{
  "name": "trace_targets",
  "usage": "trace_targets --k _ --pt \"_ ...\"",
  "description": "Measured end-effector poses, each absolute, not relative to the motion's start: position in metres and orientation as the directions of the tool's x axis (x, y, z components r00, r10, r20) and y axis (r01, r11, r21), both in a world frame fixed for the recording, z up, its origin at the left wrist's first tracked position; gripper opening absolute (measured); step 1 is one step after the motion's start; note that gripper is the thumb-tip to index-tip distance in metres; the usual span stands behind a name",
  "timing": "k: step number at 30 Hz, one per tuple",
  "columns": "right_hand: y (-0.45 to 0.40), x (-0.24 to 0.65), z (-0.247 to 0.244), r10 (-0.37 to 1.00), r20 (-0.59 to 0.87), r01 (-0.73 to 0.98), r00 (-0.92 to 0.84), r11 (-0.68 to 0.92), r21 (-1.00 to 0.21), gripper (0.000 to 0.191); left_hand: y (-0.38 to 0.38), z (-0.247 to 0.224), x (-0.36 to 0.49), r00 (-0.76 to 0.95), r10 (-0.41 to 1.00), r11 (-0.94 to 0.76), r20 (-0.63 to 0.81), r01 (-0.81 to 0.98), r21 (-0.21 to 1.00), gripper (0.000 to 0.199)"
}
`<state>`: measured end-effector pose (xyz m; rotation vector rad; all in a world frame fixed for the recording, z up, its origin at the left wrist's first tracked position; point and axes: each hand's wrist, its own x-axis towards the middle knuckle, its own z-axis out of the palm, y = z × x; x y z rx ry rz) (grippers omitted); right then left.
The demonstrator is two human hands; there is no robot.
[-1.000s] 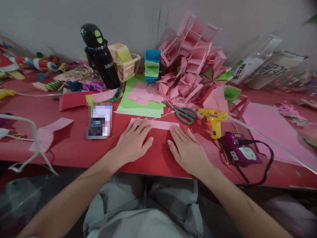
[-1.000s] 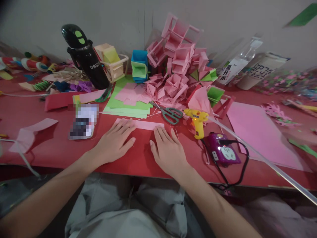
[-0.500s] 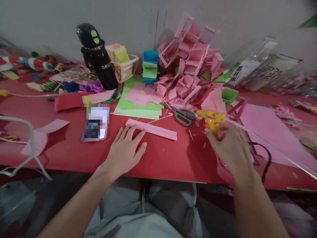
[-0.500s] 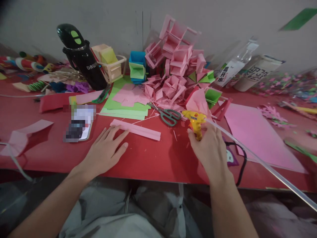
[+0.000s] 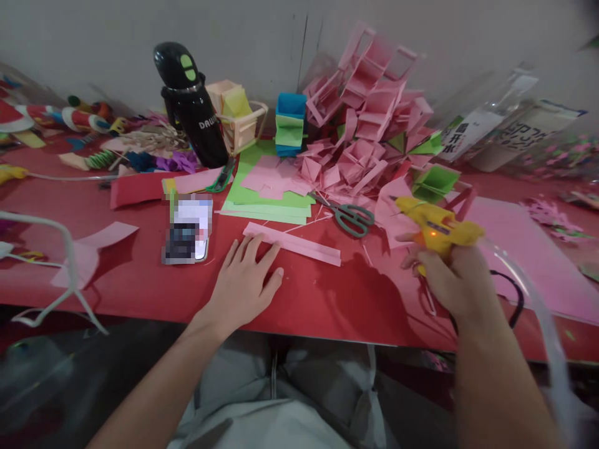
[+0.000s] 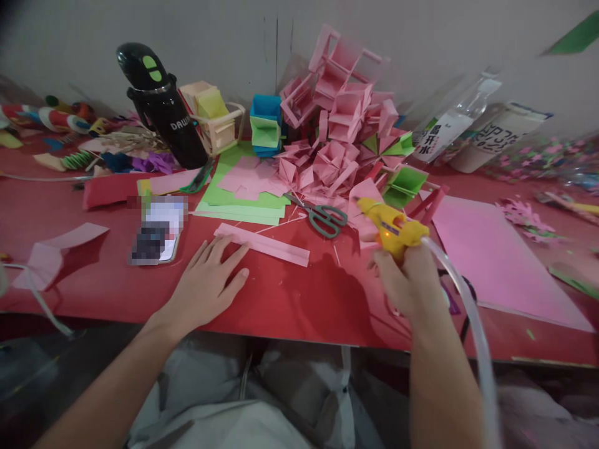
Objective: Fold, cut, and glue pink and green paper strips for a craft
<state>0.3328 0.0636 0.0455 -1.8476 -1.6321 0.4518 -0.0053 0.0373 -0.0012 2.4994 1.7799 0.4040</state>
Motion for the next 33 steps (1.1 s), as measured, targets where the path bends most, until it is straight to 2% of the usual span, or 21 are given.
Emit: trace_targets --k 2,4,7,12,16,19,27,33 --pt "0.07 0.323 0.049 0.995 0.055 0.618 0.085 -0.009 -0.786 0.026 0.037 -0.001 -0.006 0.302 0.935 -0.337 0.188 0.921 0.196 0.051" --pt "0.081 0.308 0.053 0.997 -0.016 0.537 -0.072 0.025 -0.843 0.026 0.037 -0.001 -0.006 0.302 0.935 -0.336 0.184 0.921 0.198 0.051" --pt "0.1 0.276 0.059 0.964 -0.078 0.542 -0.255 0.076 -0.837 0.032 0.037 -0.001 -0.006 0.308 0.935 -0.34 0.176 0.92 0.194 0.052" --pt "0.13 0.22 0.062 0.896 -0.12 0.543 -0.428 0.149 -0.826 0.023 0.038 -0.002 -0.005 0.306 0.934 -0.338 0.183 0.924 0.181 0.052" --pt "0.141 0.191 0.061 0.88 -0.201 0.648 -0.43 0.146 -0.747 0.021 0.037 -0.003 -0.005 0.296 0.936 -0.33 0.188 0.925 0.187 0.052" --pt "0.142 0.18 0.062 0.869 -0.19 0.688 -0.458 0.211 -0.694 0.022 0.037 -0.002 -0.005 0.3 0.936 -0.332 0.185 0.926 0.18 0.052" --pt "0.148 0.17 0.06 0.842 -0.107 0.669 -0.529 0.336 -0.663 0.02 0.038 -0.003 -0.006 0.302 0.934 -0.337 0.194 0.923 0.184 0.052" --pt "0.148 0.176 0.062 0.84 -0.152 0.685 -0.522 0.305 -0.662 0.023 0.038 -0.004 -0.006 0.306 0.934 -0.337 0.184 0.925 0.174 0.053"
